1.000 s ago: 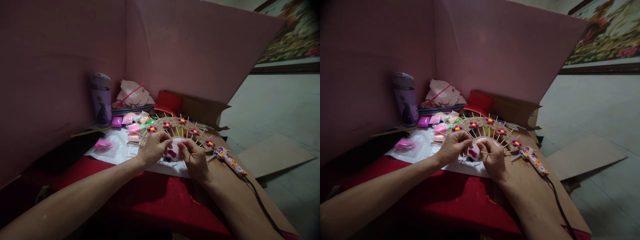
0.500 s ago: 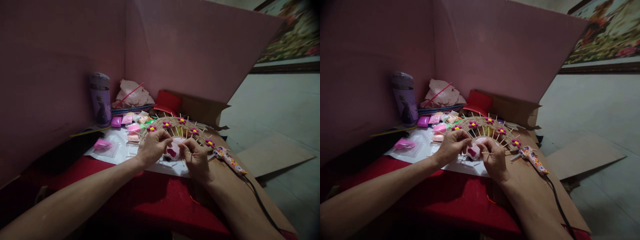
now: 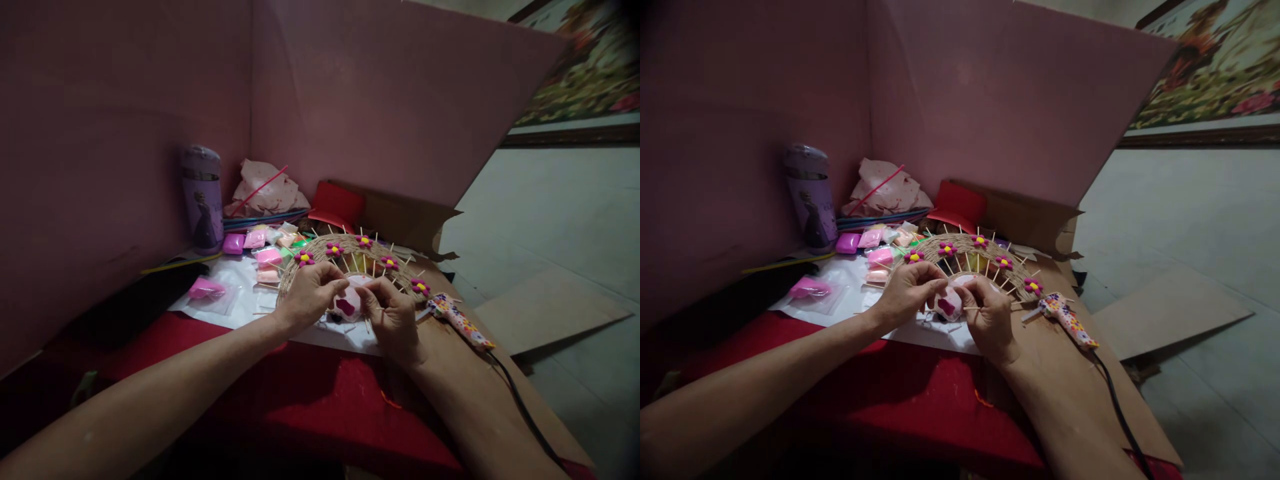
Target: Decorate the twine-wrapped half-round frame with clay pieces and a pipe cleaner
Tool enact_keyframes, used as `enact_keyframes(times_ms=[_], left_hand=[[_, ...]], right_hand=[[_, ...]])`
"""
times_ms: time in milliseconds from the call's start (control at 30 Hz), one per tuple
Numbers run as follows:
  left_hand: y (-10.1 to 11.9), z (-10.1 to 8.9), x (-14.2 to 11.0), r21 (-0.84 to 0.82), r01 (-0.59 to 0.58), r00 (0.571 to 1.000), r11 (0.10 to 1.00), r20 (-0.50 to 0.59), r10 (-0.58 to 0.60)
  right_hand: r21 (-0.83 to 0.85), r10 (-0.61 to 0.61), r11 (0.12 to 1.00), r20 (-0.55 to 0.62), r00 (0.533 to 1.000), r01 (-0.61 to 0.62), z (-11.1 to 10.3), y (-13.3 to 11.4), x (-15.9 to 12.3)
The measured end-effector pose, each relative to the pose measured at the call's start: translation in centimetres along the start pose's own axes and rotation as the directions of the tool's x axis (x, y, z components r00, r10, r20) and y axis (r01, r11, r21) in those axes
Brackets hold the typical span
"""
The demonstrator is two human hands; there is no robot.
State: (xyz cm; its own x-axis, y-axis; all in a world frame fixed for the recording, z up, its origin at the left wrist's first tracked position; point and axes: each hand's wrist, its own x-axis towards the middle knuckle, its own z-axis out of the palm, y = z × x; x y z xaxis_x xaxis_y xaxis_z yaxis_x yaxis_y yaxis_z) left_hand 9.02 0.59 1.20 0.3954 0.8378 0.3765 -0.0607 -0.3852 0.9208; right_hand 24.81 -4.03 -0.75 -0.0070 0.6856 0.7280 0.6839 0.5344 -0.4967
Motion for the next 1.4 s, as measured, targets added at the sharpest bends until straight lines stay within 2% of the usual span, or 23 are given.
enact_keyframes(times_ms=[333,833,967,1100,1267,1400], left_hand=[[-0.41,-0.04,-0.17,0.093,-0.048,0.998,0.994,-0.023,0.051],[-0.44,-0.04,-0.26,0.138,-0.095,0.993,0.986,-0.050,0.103],[-0.60,-0.03,-0.25,0.130,-0.101,0.994,0.986,-0.037,0.107],[-0.60,-0.08,-0.29,0.194,-0.107,0.993,0.975,-0.037,0.116],[-0.38,-0.09,-0.34,0.241,-0.083,0.997,0.967,0.014,0.082],[-0.23,-0.02,-0.41,0.248,-0.108,0.994,0.963,0.057,0.097]], right_hand=[[-0.055,-0.027,0.998,0.044,0.999,0.029,-0.08,-0.39,-0.15],[-0.106,-0.078,0.990,0.095,0.992,0.088,-0.18,-0.46,-0.06],[-0.136,-0.107,0.983,0.106,0.989,0.121,-0.22,-0.46,0.00],[-0.189,-0.106,0.972,0.172,0.979,0.138,-0.14,-0.28,0.02],[-0.209,-0.115,0.966,0.187,0.976,0.154,-0.04,0.08,-0.09],[-0.210,-0.135,0.962,0.189,0.973,0.174,-0.05,0.13,-0.14]])
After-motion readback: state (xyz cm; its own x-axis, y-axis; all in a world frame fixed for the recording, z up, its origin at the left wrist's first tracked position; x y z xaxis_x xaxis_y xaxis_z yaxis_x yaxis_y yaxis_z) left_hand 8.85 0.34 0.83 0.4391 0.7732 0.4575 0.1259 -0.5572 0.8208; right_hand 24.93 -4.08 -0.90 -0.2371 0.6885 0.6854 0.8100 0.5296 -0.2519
